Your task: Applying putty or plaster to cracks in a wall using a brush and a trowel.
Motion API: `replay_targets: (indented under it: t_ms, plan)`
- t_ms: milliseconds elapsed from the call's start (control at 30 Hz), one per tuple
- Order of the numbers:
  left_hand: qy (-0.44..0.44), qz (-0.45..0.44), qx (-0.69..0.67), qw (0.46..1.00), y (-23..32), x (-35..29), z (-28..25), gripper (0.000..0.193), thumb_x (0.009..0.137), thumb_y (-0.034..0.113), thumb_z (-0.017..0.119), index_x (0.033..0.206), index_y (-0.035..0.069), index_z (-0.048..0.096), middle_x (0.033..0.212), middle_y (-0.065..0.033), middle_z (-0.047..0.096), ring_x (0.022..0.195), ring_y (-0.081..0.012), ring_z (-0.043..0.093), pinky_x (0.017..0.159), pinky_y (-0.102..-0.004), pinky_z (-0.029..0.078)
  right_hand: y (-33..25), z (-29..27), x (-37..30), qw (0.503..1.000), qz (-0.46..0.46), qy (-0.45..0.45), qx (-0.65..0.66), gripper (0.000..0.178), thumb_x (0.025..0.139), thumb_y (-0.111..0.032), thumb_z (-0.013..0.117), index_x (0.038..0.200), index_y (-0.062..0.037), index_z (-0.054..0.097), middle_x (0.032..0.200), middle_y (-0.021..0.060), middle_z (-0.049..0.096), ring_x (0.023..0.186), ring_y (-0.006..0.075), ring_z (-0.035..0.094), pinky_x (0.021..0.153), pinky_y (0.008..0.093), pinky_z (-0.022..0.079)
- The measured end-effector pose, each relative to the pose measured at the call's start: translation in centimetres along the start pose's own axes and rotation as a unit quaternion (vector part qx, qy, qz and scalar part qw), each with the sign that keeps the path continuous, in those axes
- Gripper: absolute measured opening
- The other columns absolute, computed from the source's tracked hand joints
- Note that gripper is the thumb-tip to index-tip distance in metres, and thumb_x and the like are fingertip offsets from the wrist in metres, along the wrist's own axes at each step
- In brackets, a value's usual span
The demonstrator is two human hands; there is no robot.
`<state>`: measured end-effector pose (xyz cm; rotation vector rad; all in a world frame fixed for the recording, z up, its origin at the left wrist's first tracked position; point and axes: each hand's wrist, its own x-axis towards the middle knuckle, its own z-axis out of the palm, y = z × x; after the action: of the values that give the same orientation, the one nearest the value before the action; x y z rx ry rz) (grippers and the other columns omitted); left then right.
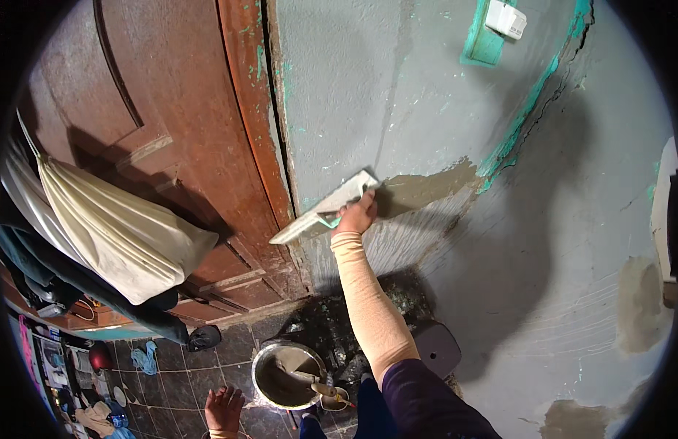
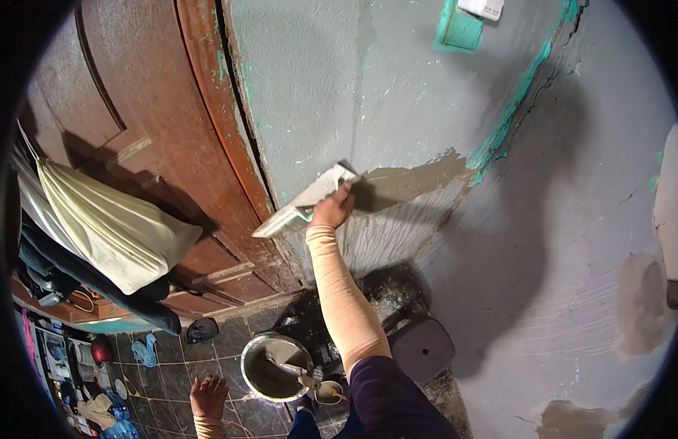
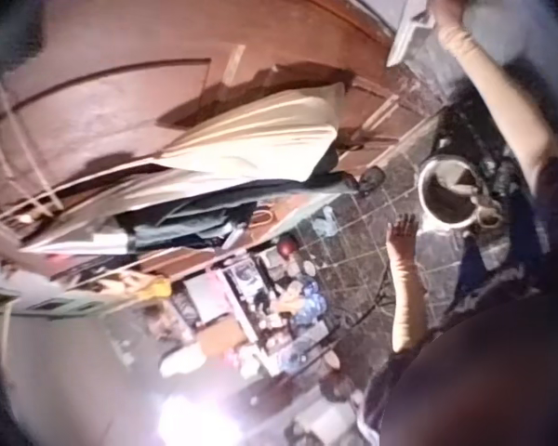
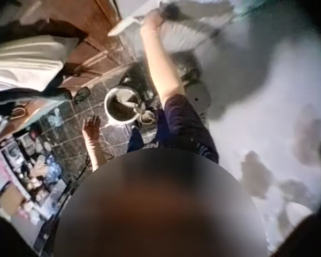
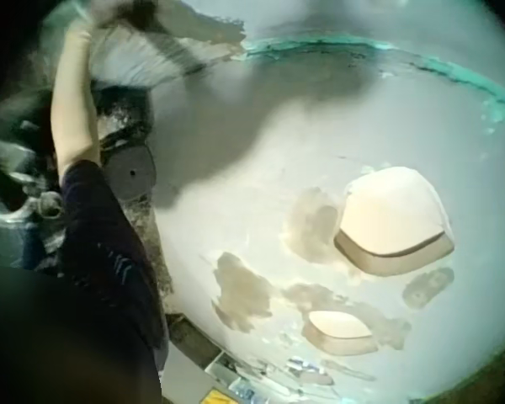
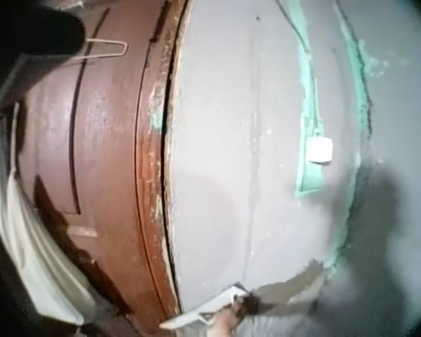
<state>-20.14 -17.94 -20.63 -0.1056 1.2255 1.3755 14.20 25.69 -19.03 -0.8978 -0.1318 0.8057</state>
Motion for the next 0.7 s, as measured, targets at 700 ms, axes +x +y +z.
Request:
replay_targets:
  t_ms: [700]
  plan:
    - [-0.016, -0.036, -0.002, 0.999, -2.8, 1.4, 1.0, 0.035, 0.087, 0.039, 0.052, 0.091, 0.006, 0.062, 0.1, -0.0114, 0.063, 0.103, -0.0342, 0.055, 0.088, -0.0477, 0.044, -0.8, -9.0, -4.5, 0.93, -0.225, -0.171, -0.233, 0.025, 0.091, -0.028, 0.052, 0.098, -0.0049, 0.048, 0.087, 0.003, 0.058, 0.073, 0.0144, 0.052, 0.06, 0.0279, 0.042]
